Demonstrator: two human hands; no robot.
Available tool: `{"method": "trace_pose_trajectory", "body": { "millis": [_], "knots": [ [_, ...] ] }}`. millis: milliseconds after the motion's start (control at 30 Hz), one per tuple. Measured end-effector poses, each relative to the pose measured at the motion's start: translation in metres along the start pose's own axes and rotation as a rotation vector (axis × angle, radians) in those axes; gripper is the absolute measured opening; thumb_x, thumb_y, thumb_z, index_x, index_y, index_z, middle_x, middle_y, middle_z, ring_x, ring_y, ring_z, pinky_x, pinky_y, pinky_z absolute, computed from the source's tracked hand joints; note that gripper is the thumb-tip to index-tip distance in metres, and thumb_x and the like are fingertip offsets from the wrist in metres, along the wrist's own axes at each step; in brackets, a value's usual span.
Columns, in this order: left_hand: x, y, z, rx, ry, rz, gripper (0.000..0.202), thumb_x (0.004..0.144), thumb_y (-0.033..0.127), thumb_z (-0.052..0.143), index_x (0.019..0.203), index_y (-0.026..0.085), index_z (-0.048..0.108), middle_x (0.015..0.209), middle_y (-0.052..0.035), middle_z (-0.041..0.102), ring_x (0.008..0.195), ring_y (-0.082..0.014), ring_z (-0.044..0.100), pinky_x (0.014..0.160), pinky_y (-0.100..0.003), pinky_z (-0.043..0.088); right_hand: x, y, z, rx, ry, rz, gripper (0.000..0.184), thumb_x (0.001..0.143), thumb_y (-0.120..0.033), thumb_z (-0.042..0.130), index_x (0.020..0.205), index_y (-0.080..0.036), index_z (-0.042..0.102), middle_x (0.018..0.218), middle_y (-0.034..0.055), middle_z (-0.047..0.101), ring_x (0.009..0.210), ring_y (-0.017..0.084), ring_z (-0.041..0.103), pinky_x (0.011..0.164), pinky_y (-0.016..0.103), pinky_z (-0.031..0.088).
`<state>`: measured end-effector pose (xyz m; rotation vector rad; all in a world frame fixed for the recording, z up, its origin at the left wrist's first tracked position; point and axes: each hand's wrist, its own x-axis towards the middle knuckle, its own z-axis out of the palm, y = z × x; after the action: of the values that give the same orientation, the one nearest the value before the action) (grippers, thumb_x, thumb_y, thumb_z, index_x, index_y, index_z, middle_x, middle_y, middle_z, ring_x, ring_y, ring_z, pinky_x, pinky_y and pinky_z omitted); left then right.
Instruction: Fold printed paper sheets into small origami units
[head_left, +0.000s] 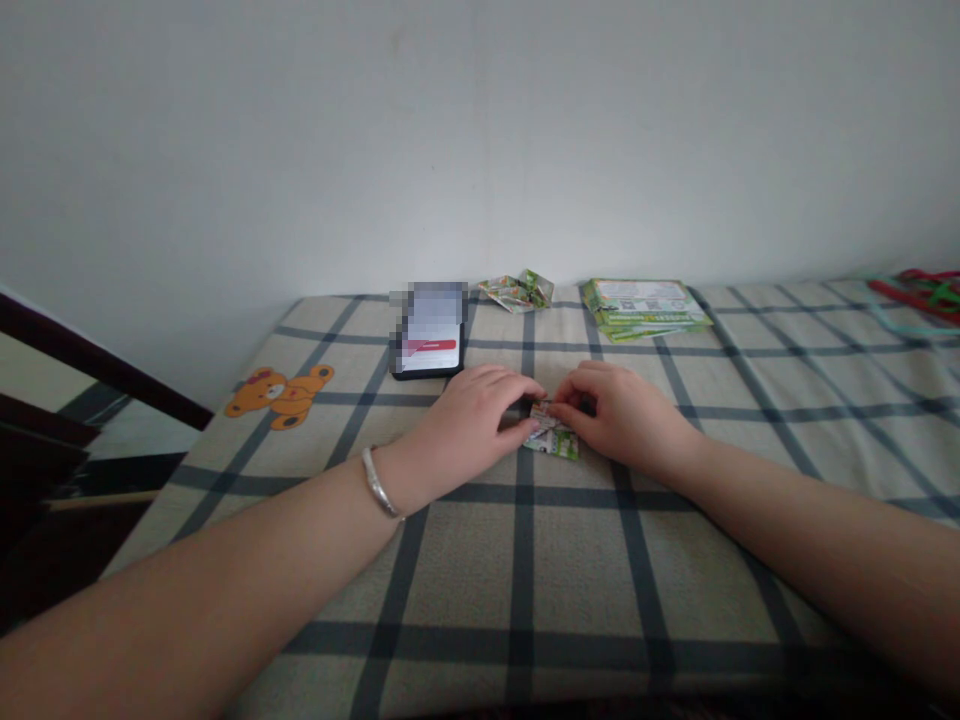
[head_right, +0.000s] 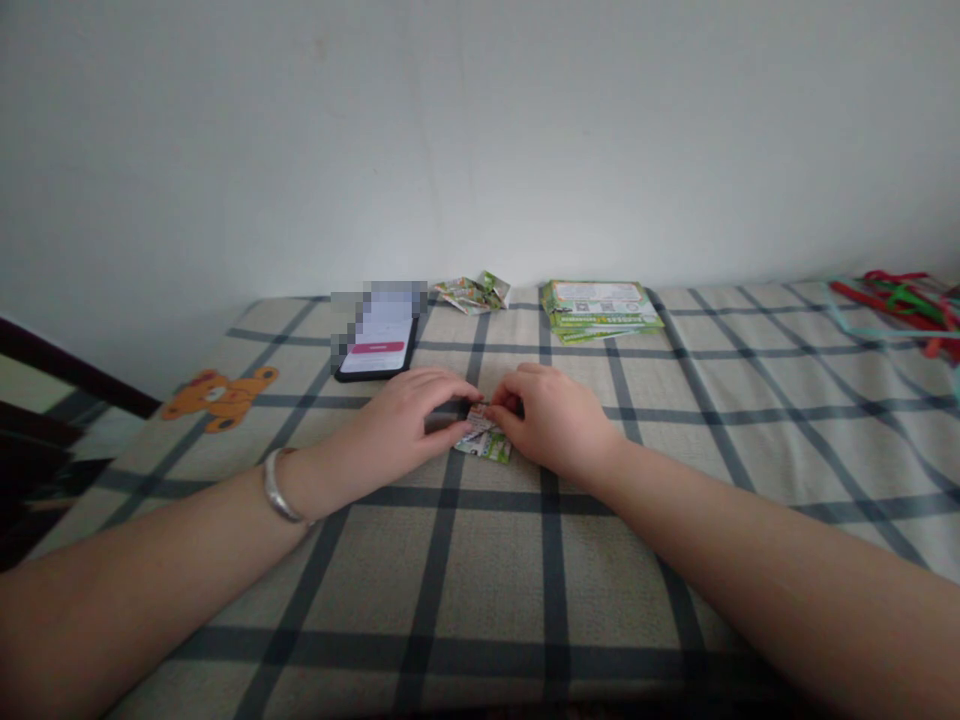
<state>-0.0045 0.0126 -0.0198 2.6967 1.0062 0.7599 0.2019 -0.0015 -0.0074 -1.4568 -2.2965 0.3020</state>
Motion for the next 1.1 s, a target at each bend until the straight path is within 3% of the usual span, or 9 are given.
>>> {"method": "trace_pose_trajectory", "body": {
  "millis": [167,467,767,933,1100],
  "knots": [
    [0.002,0.003,-0.006,0.016,-0.070,0.057,0.012,0.090,0.027,0.060,0.096,0.017,0.063,0.100,-0.0032,0.066,0.100,-0.0182,0.058,0.095,-0.036,0.046,0.000,0.000,-0.001,-0.002,-0.017,0.010,0.011,0.083,-0.027,0.060,0.076,-0.020,0.063,0.074,0.0013,0.062,0.066,0.014,0.053,0.057,0.027,0.035],
    [-0.001,0.009,-0.015,0.085,-0.126,0.102,0.020,0.094,0.030,0.054,0.100,0.017,0.068,0.114,-0.0047,0.065,0.106,-0.0196,0.059,0.096,-0.038,0.047,-0.001,0.001,0.000,-0.018,0.004,-0.023,0.009,0.084,-0.026,0.058,0.079,-0.020,0.063,0.076,0.0010,0.061,0.067,0.014,0.053,0.059,0.026,0.036],
    [0.000,0.011,-0.016,0.176,-0.148,0.140,0.026,0.096,0.033,0.050,0.107,0.016,0.066,0.107,-0.0062,0.067,0.105,-0.0198,0.060,0.096,-0.039,0.048,-0.001,0.003,0.000,-0.025,0.007,-0.073,0.010,0.086,-0.027,0.058,0.084,-0.019,0.064,0.078,0.0025,0.064,0.071,0.015,0.056,0.063,0.027,0.039],
    [-0.001,0.014,-0.018,0.262,-0.143,0.181,0.025,0.097,0.032,0.049,0.106,0.016,0.066,0.106,-0.0061,0.067,0.103,-0.0205,0.060,0.093,-0.038,0.049,-0.004,0.010,-0.005,-0.059,0.043,-0.187,0.012,0.087,-0.028,0.060,0.091,-0.020,0.068,0.079,0.0029,0.066,0.074,0.016,0.058,0.066,0.028,0.042],
    [-0.001,0.012,-0.016,0.258,-0.144,0.179,0.027,0.097,0.033,0.049,0.107,0.015,0.065,0.107,-0.0054,0.067,0.104,-0.0206,0.059,0.094,-0.038,0.050,-0.009,0.013,-0.013,-0.136,-0.019,-0.351,0.016,0.091,-0.026,0.057,0.096,-0.022,0.072,0.091,0.0039,0.069,0.084,0.018,0.061,0.075,0.030,0.045]
  ]
}}
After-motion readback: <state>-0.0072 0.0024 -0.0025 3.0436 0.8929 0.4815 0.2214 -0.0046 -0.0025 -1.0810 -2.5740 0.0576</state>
